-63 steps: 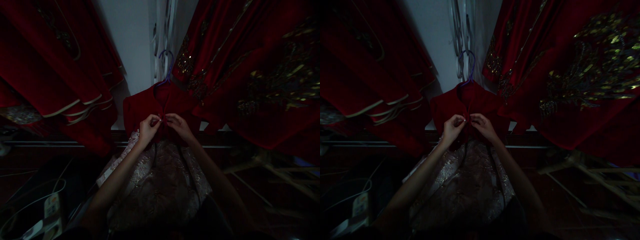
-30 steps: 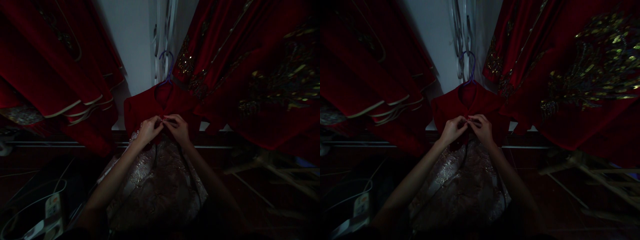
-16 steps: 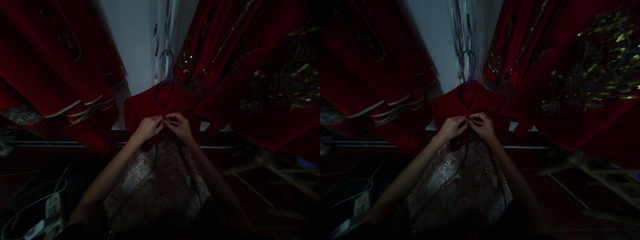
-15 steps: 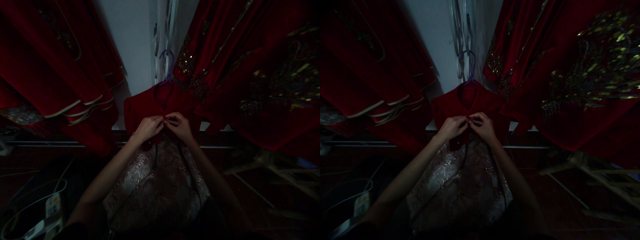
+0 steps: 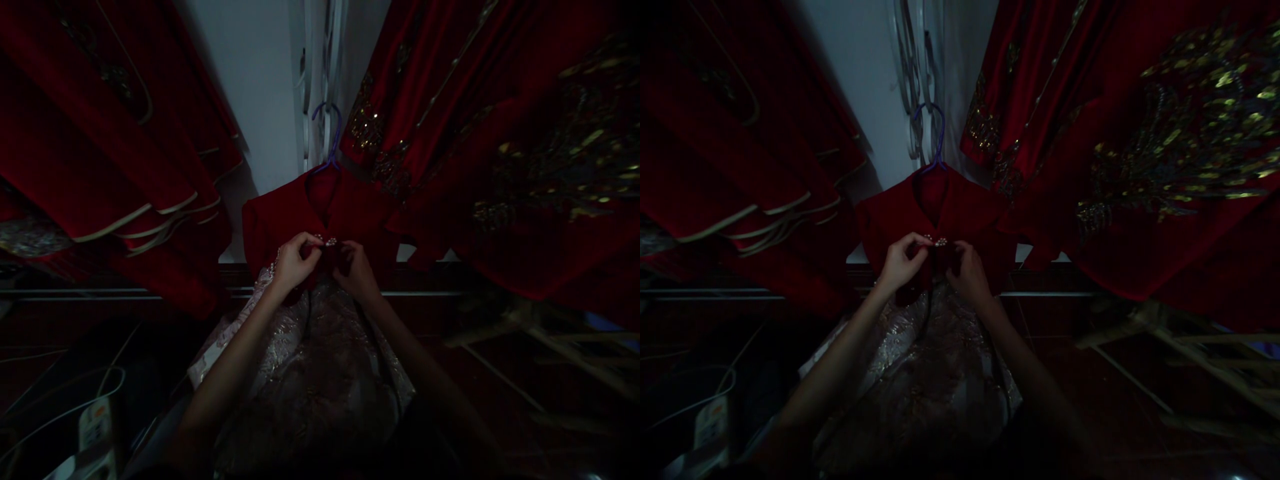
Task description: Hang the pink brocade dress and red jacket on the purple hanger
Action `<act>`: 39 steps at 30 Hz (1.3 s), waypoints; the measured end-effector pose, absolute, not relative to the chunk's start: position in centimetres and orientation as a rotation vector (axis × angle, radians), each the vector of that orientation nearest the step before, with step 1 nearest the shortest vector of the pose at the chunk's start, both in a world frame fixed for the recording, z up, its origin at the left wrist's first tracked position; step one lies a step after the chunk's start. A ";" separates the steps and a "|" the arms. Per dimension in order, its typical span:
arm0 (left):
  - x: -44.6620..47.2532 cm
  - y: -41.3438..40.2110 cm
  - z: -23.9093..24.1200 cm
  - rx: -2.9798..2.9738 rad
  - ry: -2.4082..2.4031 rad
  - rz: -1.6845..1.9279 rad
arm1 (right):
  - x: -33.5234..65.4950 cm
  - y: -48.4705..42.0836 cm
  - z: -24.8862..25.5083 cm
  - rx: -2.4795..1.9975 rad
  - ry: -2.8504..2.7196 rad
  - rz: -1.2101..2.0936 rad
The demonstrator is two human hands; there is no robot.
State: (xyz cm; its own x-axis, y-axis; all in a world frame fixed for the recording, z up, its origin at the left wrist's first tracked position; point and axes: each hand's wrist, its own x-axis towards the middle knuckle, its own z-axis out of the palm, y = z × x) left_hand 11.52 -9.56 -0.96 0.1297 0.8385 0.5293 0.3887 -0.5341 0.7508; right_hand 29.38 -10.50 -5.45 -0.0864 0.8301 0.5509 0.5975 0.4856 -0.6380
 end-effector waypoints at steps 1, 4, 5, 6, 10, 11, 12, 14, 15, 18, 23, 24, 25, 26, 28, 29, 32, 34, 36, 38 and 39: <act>11.3 -9.6 -0.8 2.010 1.189 1.364 | 29.9 -10.8 -5.8 -1.289 -1.799 0.254; 11.0 -9.7 0.0 2.116 1.234 1.242 | 31.4 -11.3 -5.8 -1.437 -1.741 0.287; 11.0 -9.7 0.0 2.150 1.254 1.183 | 31.8 -11.5 -5.5 -1.452 -1.695 0.369; 11.1 -9.8 -0.1 2.171 1.282 1.121 | 32.2 -11.7 -5.0 -1.447 -1.643 0.486; 11.8 -10.4 -2.4 2.027 1.348 1.007 | 33.6 -13.0 -3.1 -1.269 -1.394 1.042; 12.0 -10.7 -3.1 1.979 1.284 0.984 | 33.8 -13.4 -2.7 -1.224 -1.344 1.129; 12.1 -11.0 -3.7 1.966 1.169 0.929 | 34.1 -13.6 -2.5 -1.193 -1.297 1.184; 12.6 -11.9 -4.3 1.976 0.906 0.774 | 34.2 -14.0 -2.1 -1.157 -1.209 1.219; 12.8 -12.3 -4.3 1.969 0.794 0.718 | 34.2 -14.2 -1.9 -1.140 -1.173 1.209; 13.8 -13.2 -3.6 1.865 0.648 0.750 | 33.5 -14.7 -1.1 -1.073 -1.187 1.172; 14.2 -12.5 -3.5 1.662 0.919 1.005 | 32.8 -15.6 0.9 -0.970 -1.412 1.071; 13.9 -12.2 -3.7 1.667 0.984 1.024 | 33.0 -15.5 0.9 -0.997 -1.436 1.023; 13.5 -12.0 -3.8 1.692 1.031 1.034 | 33.3 -15.3 0.7 -1.039 -1.455 0.972; 13.1 -11.8 -4.0 1.727 1.061 1.042 | 33.7 -15.1 0.3 -1.089 -1.469 0.924; 12.5 -11.7 -4.1 1.795 1.086 1.048 | 34.4 -14.5 -1.0 -1.194 -1.500 0.852; 12.4 -11.8 -4.2 1.811 1.099 1.045 | 34.7 -14.2 -1.7 -1.244 -1.521 0.829; 12.6 -12.2 -4.4 1.787 1.158 0.996 | 35.2 -14.0 -3.1 -1.363 -1.625 0.776; 13.1 -12.3 -4.6 1.798 1.143 0.944 | 35.3 -14.3 -3.0 -1.422 -1.734 0.738; 13.5 -12.5 -5.0 1.861 1.060 0.873 | 35.2 -14.8 -2.4 -1.468 -1.847 0.727; 14.0 -12.5 -5.5 1.923 0.978 0.755 | 35.1 -15.1 -1.7 -1.501 -1.910 0.737; 14.4 -12.6 -5.9 1.951 0.958 0.689 | 35.0 -15.1 -1.5 -1.506 -1.914 0.740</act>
State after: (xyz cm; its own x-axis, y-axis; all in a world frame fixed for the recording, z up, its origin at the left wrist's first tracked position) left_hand 14.36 -12.58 -5.92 0.5574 0.8231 0.1085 0.3643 -0.3599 0.8589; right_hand 35.03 -15.12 -1.49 -0.1874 0.9764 0.1077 0.6499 0.2055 -0.7317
